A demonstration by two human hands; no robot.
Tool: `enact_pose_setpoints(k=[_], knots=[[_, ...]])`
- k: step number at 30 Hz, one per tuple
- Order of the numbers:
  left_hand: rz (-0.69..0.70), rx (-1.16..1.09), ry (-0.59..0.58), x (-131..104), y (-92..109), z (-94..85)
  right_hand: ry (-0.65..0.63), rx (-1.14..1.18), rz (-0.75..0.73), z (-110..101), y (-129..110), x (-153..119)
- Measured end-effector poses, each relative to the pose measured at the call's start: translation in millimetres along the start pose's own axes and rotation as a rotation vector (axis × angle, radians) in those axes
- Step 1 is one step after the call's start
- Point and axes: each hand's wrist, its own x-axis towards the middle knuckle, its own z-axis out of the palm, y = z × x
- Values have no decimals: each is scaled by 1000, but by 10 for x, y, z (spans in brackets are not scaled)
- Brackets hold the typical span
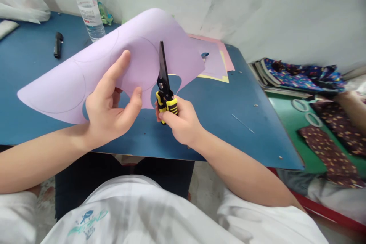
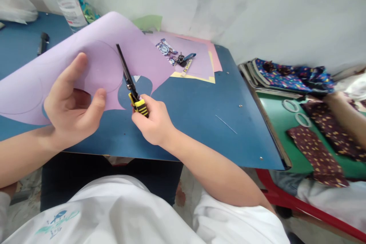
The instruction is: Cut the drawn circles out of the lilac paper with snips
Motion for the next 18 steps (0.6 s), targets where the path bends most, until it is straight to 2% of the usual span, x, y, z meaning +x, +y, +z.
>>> enact_pose_setpoints(k=[3, 10, 18], knots=[[-19, 8, 34, 6, 10, 18, -2, -10, 2, -12, 6, 1], [-31, 4, 22, 16, 3, 6, 1, -11, 1, -18, 18, 9], [-52, -54, 92, -56, -154, 51, 10, 7, 30, -23, 16, 26]])
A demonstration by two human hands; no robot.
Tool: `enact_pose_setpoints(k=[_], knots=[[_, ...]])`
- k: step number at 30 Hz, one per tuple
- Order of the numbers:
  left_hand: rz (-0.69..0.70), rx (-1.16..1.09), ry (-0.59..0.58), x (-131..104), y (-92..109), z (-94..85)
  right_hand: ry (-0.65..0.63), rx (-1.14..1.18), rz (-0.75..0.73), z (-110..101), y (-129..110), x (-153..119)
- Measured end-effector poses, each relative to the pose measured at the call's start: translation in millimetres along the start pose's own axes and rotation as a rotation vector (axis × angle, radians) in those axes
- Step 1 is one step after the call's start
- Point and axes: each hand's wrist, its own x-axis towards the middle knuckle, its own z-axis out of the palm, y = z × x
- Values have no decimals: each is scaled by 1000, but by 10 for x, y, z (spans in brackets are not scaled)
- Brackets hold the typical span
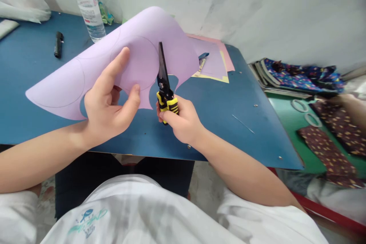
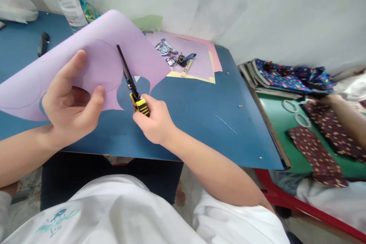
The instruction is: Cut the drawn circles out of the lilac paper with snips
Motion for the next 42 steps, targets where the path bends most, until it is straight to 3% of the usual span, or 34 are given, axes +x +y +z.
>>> enact_pose_setpoints(k=[6, 10, 15, 19, 26, 34, 42], knots=[[108, -180, -60, 51, -266, 17, 2, -12, 9, -3, -50, 1], [265, -161, -69, 108, -259, 26, 5, -38, 9, -13, -66, 2], [110, -97, -76, 131, -67, -50, 9, -71, 2, -8, -89, 3], [45, -161, -162, 146, -47, -90, -1, -100, -4, -16, -109, 0], [75, -154, -130, 179, -163, -74, -1, -107, -17, -27, -88, 3], [57, -131, -110, 219, -82, -73, 6, -108, -13, -22, -84, -2], [52, -172, -188, 250, -177, -136, 10, -128, -3, -30, -103, -12]])
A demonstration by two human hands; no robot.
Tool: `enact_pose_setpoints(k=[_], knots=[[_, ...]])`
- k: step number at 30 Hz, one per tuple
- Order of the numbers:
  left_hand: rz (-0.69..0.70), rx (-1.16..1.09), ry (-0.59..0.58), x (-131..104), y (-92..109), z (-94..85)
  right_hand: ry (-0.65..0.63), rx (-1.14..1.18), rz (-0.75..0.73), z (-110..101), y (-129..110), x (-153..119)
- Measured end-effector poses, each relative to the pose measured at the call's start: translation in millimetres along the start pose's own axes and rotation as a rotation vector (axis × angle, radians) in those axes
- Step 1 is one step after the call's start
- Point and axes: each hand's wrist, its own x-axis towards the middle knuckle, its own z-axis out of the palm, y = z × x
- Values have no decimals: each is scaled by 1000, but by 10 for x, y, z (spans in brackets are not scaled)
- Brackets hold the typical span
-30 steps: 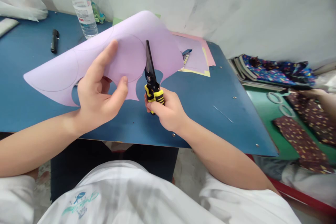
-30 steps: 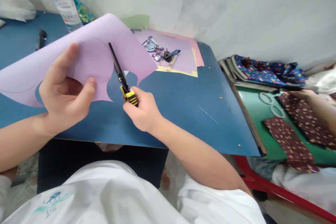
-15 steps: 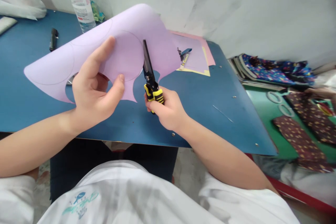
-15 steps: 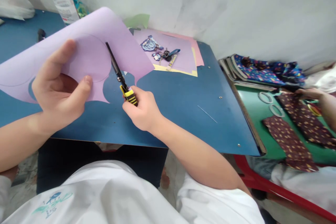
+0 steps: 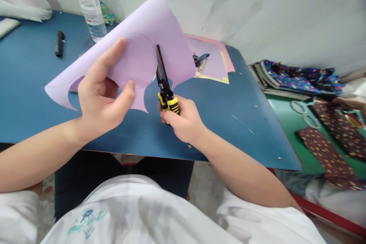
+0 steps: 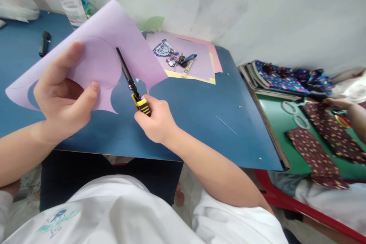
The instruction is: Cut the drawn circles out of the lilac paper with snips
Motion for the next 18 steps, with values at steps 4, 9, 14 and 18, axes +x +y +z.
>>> enact_pose_setpoints(k=[4, 9, 14, 18], knots=[[28, 50, 43, 0, -26, 22, 2, -11, -2, -2, 3, -4], [-25, -6, 18, -38, -115, 26, 0, -43, -12, -9, -16, -6], [-42, 13, 11, -18, -119, 12, -11, -31, 2, -6, -30, -3], [8, 31, 32, -13, -143, 46, -28, 2, 27, 10, -13, 3]])
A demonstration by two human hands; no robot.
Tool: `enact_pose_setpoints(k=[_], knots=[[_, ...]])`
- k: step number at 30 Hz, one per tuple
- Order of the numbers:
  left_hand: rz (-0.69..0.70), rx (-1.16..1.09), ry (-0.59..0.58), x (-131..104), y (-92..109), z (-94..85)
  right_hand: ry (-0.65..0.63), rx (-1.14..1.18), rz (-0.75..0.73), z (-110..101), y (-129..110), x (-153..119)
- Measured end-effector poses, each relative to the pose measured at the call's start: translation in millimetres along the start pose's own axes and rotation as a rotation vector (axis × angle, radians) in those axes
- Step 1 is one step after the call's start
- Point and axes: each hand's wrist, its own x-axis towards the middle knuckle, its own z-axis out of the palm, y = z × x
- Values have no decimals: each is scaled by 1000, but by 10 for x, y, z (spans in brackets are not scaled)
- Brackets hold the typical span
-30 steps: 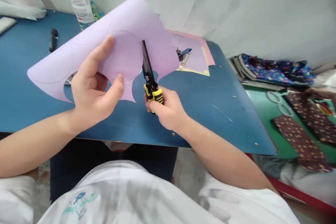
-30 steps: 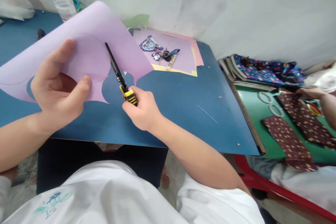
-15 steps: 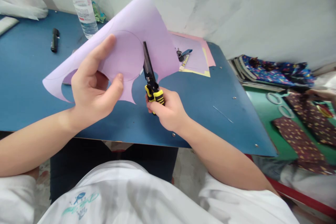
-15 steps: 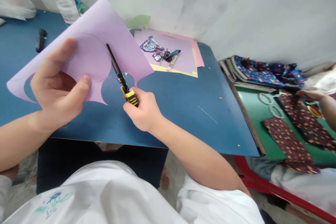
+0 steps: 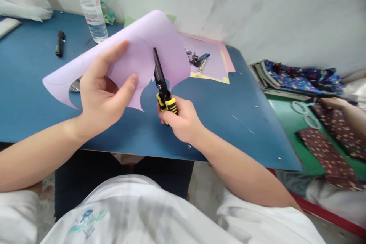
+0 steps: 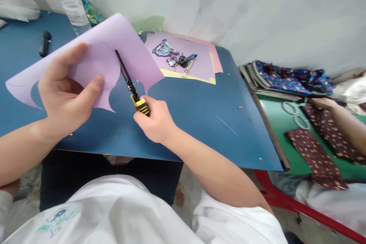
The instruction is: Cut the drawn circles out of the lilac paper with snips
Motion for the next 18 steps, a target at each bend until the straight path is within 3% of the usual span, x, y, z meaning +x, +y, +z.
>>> enact_pose_setpoints(k=[3, 9, 13, 18], knots=[[31, -14, 10, -3, 0, 1, -2, 16, -2, 11, 7, -2], [-47, 27, -51, 13, 135, -24, -7, 49, 2, 17, 10, -19], [-16, -42, -27, -6, 132, 6, -14, 70, -5, 23, 27, -19], [-88, -58, -88, -33, 124, -16, -11, 63, -28, 20, 29, -15]])
